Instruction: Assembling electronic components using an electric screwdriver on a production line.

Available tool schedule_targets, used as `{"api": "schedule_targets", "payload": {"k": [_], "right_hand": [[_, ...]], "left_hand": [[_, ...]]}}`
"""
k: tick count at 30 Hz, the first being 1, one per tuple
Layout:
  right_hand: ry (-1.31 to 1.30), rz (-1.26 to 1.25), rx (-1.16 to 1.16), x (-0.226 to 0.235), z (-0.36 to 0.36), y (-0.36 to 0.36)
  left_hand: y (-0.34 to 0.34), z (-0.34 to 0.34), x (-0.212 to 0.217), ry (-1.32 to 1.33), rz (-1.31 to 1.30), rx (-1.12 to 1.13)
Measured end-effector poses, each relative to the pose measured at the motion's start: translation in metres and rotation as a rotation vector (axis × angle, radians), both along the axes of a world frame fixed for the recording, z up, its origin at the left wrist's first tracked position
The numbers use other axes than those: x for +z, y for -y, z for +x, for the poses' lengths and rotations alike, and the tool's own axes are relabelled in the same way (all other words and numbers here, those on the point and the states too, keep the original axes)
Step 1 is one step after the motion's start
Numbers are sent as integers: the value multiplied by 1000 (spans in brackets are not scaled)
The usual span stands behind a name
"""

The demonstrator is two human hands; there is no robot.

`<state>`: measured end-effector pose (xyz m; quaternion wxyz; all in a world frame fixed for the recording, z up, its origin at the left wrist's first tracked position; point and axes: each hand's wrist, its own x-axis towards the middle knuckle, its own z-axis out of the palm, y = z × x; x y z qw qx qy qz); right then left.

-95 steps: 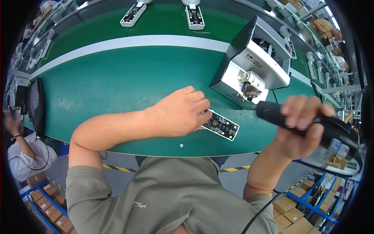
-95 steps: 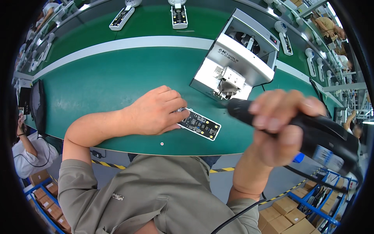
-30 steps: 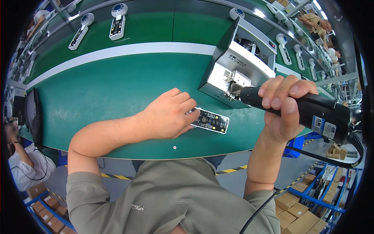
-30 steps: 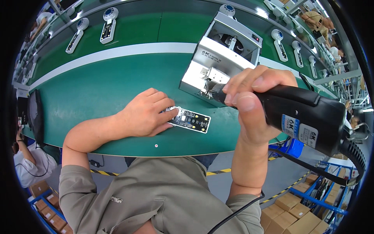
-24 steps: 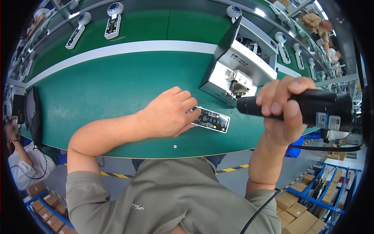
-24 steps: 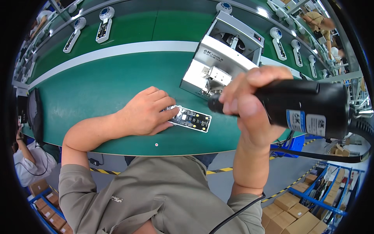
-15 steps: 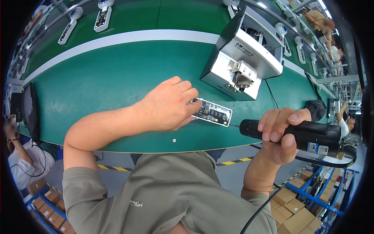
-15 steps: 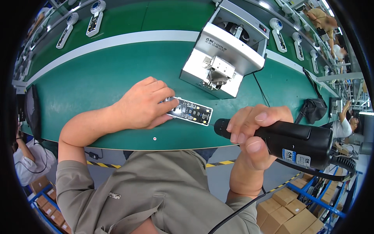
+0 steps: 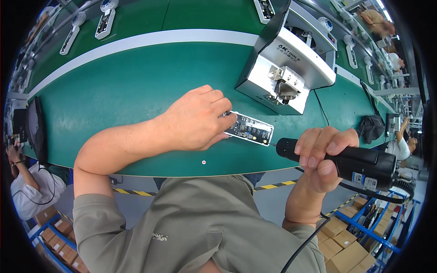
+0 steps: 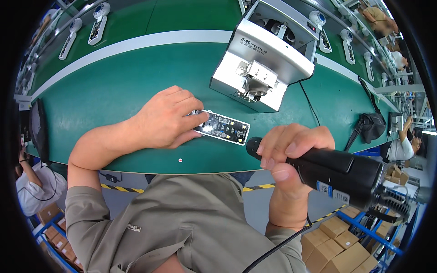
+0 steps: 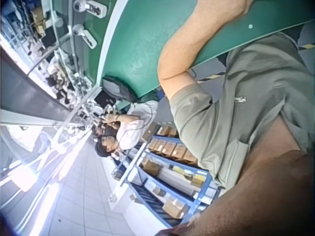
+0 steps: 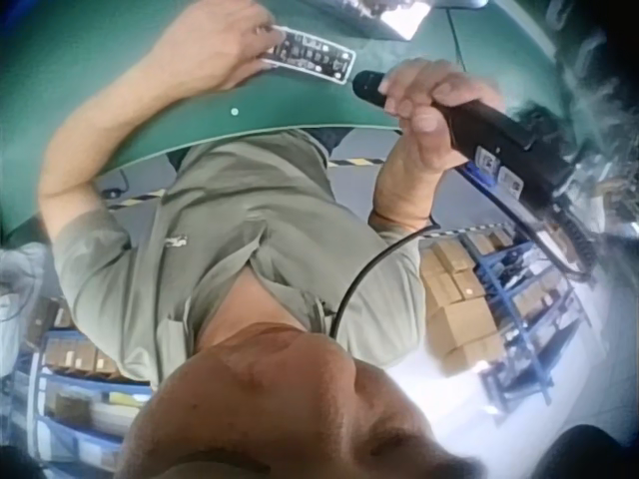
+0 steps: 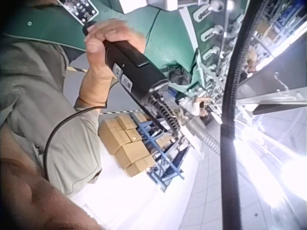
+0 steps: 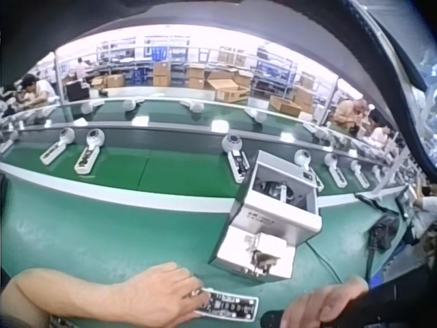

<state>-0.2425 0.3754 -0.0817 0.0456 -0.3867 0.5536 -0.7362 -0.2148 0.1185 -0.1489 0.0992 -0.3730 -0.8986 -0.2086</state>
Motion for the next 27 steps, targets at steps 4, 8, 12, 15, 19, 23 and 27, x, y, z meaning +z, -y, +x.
{"api": "schedule_targets", "payload": {"k": [4, 8, 12, 15, 19, 23, 27], "right_hand": [[-15, 22, 25, 0, -1, 1], [29, -8, 85, 2, -4, 1], [-54, -217, -92, 36, -16, 13], [-194, -283, -144, 39, -33, 22], [-290, -191, -134, 37, -43, 32], [-318, -5, -137, 37, -39, 39], [-124, -72, 12, 35, -34, 40]], "left_hand": [[0, -2, 0, -6, 0, 0], [0, 0, 0, 16, -6, 2], [0, 1, 1, 1, 6, 6], [0, 3, -1, -11, 9, 6], [1, 4, -1, -18, 15, 4], [1, 5, 1, -21, 10, -2], [1, 4, -3, -71, 45, 7]]}}
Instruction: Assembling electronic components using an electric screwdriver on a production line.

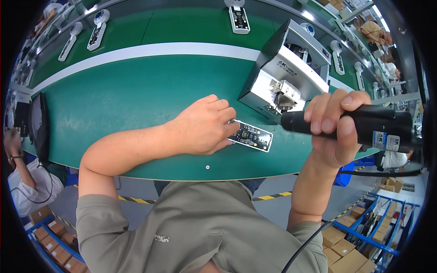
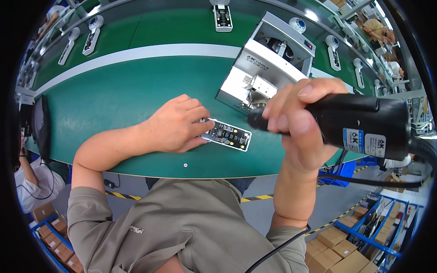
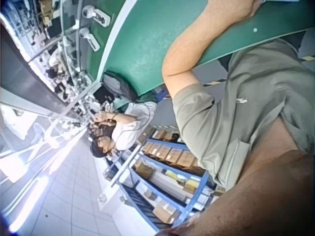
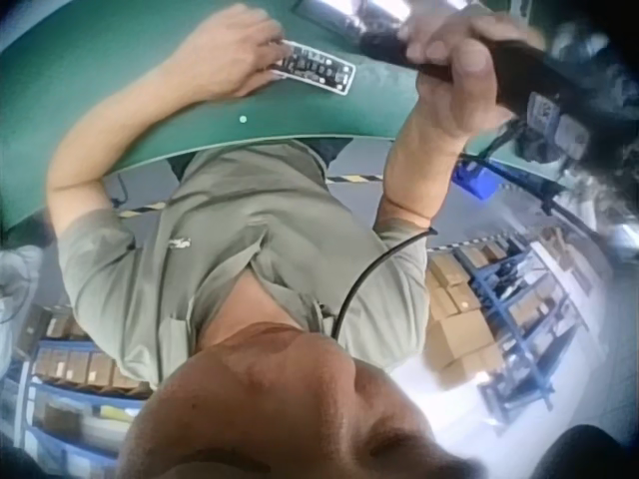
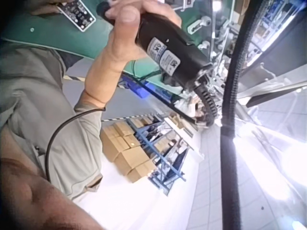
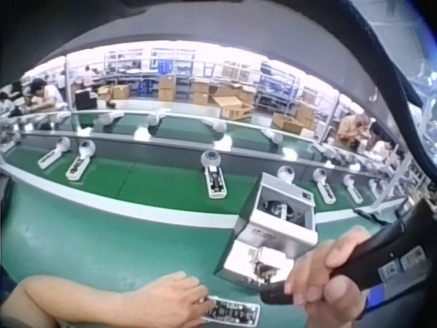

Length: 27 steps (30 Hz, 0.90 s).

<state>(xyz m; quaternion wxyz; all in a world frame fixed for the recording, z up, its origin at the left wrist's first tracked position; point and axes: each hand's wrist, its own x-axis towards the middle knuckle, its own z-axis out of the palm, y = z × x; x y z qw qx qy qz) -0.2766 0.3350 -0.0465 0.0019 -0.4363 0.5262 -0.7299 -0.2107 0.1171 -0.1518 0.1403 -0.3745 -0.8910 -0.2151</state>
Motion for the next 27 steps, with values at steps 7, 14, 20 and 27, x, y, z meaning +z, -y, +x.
{"api": "schedule_targets", "payload": {"k": [7, 14, 20, 27], "right_hand": [[107, -2, 77, -24, 29, 10], [147, 11, 75, -34, 32, 17], [247, -22, 94, -34, 36, 26], [267, 20, 92, -31, 45, 30]], "left_hand": [[1, 1, 2, 36, -25, -6], [1, 0, 2, 44, -23, -6], [1, 0, 1, 41, -26, -4], [-4, 0, -3, -82, -20, 33]]}}
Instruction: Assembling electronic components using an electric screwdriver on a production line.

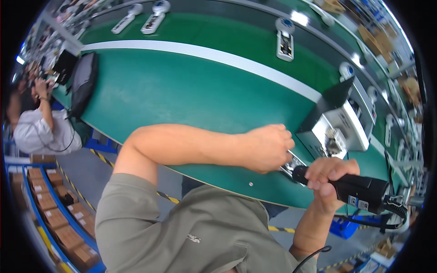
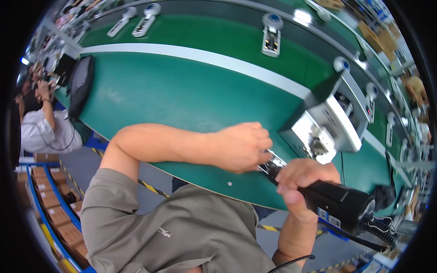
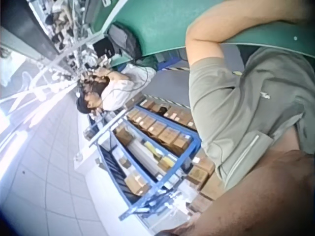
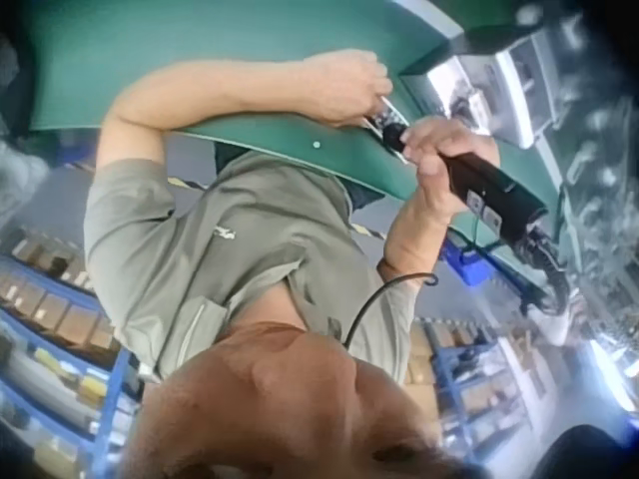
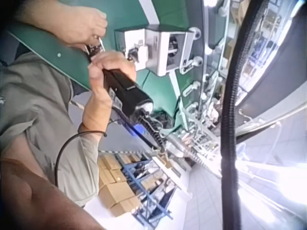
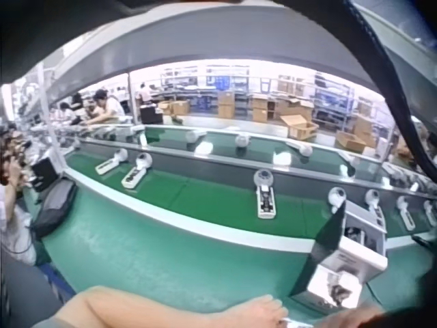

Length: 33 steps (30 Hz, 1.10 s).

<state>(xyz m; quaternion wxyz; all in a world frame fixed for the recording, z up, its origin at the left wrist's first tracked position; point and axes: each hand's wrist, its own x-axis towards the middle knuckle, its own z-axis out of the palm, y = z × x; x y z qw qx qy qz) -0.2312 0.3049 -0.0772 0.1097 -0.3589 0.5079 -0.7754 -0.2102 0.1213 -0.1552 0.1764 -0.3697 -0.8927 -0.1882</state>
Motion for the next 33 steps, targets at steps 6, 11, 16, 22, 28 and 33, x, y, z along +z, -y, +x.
{"api": "schedule_targets", "payload": {"k": [6, 11, 16, 22, 28, 33], "right_hand": [[-44, -140, -74, -3, 0, -14], [-72, -68, -124, -16, -7, -46], [-34, 29, -271, -36, -10, -47], [-27, 14, -320, -36, -11, -43], [-25, 4, -347, -35, -9, -37], [7, -31, -384, -39, -6, -42]], "left_hand": [[31, 1, 13, -10, -140, 104], [146, -18, 47, 14, -372, 514], [266, -70, 14, -106, -349, 959], [272, -102, -15, -49, -238, 974], [213, -164, -17, -346, -272, 701], [202, -199, -26, -412, -483, 562]]}}
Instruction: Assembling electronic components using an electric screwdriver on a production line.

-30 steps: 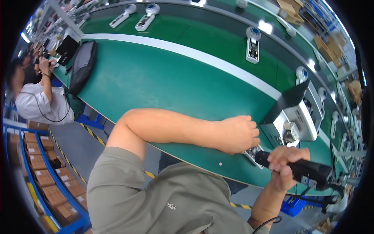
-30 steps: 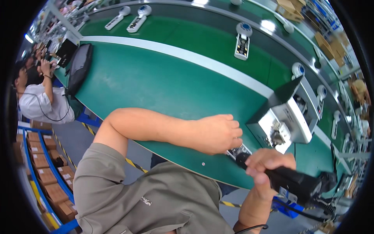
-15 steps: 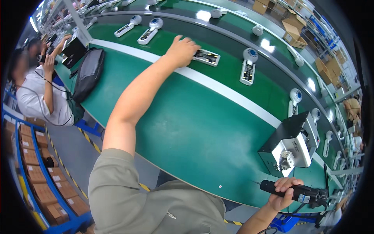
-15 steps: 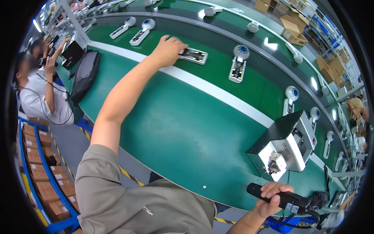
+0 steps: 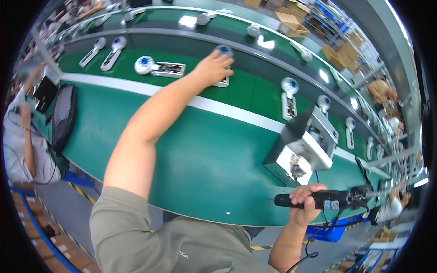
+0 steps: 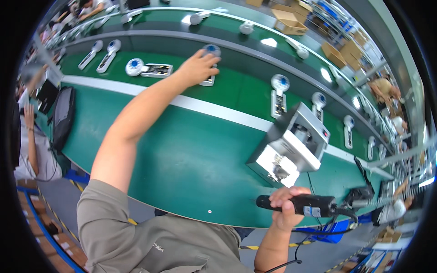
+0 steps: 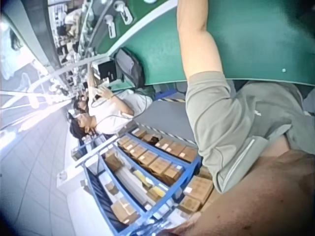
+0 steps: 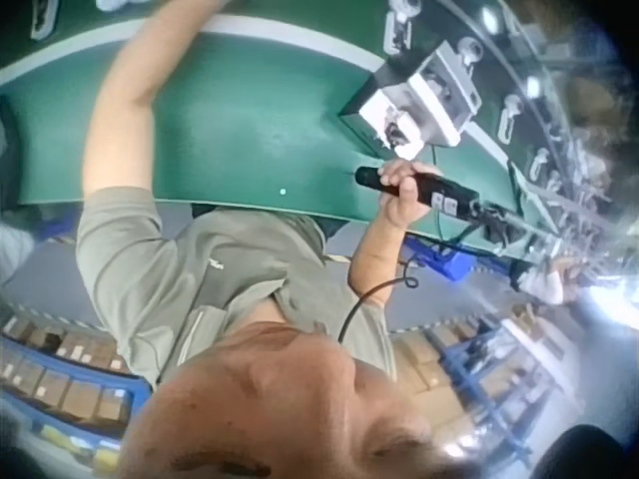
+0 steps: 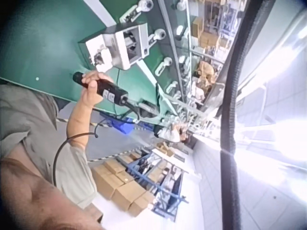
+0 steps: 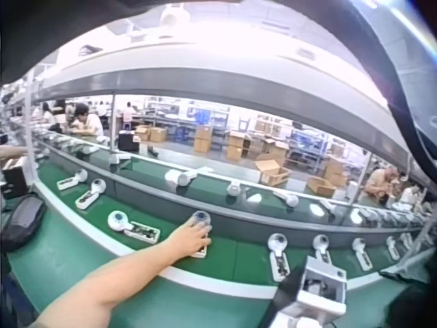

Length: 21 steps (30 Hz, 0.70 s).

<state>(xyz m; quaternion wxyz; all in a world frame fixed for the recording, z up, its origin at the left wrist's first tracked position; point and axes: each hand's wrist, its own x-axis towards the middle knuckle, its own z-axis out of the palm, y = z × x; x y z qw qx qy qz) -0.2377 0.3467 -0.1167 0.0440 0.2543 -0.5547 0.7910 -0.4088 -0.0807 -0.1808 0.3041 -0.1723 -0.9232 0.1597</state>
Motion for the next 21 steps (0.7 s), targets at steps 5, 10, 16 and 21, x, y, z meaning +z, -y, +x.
{"api": "schedule_targets", "payload": {"k": [5, 10, 16, 21], "right_hand": [[-18, -31, 100, 5, -6, -13], [-182, -74, 69, 57, -21, -25], [-330, -75, 103, 75, -51, -5], [-379, 9, 122, 65, -52, 0]], "left_hand": [[-46, 54, 32, 162, -13, 20], [-169, 173, 85, 560, 25, -191], [-229, 195, 40, 314, 272, -565], [-211, 187, 36, 512, 415, -684]]}}
